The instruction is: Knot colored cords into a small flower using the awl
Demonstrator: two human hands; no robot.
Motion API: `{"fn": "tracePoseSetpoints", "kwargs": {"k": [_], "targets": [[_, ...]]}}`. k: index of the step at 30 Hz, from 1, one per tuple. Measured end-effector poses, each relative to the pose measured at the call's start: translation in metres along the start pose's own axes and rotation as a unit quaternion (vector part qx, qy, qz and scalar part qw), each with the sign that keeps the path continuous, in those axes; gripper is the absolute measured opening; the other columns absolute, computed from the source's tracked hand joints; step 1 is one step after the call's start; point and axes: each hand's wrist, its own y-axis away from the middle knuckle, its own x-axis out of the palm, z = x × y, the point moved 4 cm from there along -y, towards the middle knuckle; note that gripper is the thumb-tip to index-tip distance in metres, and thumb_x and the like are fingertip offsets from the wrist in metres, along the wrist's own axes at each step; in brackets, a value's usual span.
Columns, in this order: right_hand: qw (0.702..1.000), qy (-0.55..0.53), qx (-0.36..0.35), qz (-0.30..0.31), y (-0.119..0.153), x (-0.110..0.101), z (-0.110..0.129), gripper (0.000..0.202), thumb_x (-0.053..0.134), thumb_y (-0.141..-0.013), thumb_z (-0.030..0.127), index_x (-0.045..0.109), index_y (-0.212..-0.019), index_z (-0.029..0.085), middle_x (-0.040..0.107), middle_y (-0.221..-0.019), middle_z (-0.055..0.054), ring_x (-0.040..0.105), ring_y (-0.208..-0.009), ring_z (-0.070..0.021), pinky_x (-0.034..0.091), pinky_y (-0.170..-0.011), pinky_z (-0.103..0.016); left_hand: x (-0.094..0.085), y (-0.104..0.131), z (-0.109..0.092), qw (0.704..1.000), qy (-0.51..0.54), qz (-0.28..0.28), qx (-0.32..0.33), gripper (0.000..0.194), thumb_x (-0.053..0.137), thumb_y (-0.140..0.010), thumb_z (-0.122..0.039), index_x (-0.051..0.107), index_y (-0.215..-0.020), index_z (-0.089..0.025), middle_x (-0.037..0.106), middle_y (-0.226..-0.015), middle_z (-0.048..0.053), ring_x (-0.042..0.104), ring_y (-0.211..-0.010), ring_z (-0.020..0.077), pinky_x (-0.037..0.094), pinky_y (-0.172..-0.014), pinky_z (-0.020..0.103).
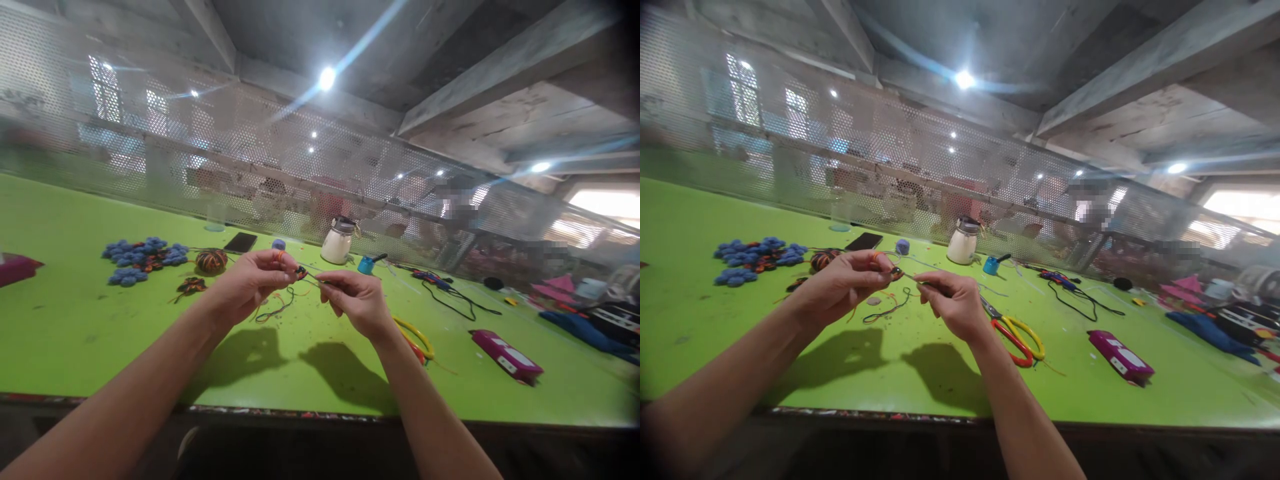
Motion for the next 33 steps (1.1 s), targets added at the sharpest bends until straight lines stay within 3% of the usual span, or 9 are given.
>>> {"fn": "tracePoseSetpoints", "kwargs": {"k": [9, 16, 22, 33], "targets": [[1.0, 0.001, 0.005, 0.002, 0.0, 0.001, 0.002, 0.018, 0.068, -0.075, 0.025, 0.071, -0.09, 0.016, 0.059, -0.055, 0.001, 0.042, -0.038, -0.0044, 0.033, -0.036, -0.019, 0.004, 0.001, -0.002, 1.0, 0.008, 0.003, -0.007, 0.019, 0.077, -0.055, -0.007, 0.069, -0.07, -0.014, 0.065, -0.068, -0.001, 0.056, -0.068, 0.0079, 0.039, -0.066, 0.021], [1.0, -0.009, 0.004, 0.006, 0.0, 0.001, 0.002, 0.017, 0.067, -0.076, 0.024, 0.071, -0.09, 0.018, 0.059, -0.056, 0.001, 0.043, -0.039, -0.0046, 0.033, -0.036, -0.02, 0.006, 0.001, -0.002, 0.999, 0.009, 0.026, 0.02, 0.016, 0.076, -0.058, -0.007, 0.061, -0.059, -0.013, 0.061, -0.066, -0.003, 0.054, -0.066, 0.0055, 0.039, -0.065, 0.018], [1.0, -0.016, 0.001, 0.007, 0.002, 0.001, 0.003, 0.016, 0.067, -0.076, 0.023, 0.071, -0.09, 0.018, 0.059, -0.056, 0.001, 0.043, -0.039, -0.0045, 0.032, -0.036, -0.019, 0.008, 0.0, -0.003, 0.998, 0.021, 0.041, 0.043, 0.023, 0.076, -0.058, -0.006, 0.055, -0.061, -0.014, 0.062, -0.066, -0.003, 0.056, -0.068, 0.0065, 0.042, -0.072, 0.02], [1.0, -0.006, 0.001, 0.011, 0.002, 0.001, 0.005, 0.015, 0.066, -0.077, 0.022, 0.07, -0.09, 0.017, 0.06, -0.058, 0.001, 0.043, -0.04, -0.0043, 0.033, -0.037, -0.019, 0.01, 0.003, -0.007, 0.998, 0.009, -0.006, 0.055, 0.037, 0.078, -0.054, -0.004, 0.048, -0.072, -0.016, 0.06, -0.064, -0.004, 0.055, -0.062, 0.0066, 0.041, -0.066, 0.022]]}}
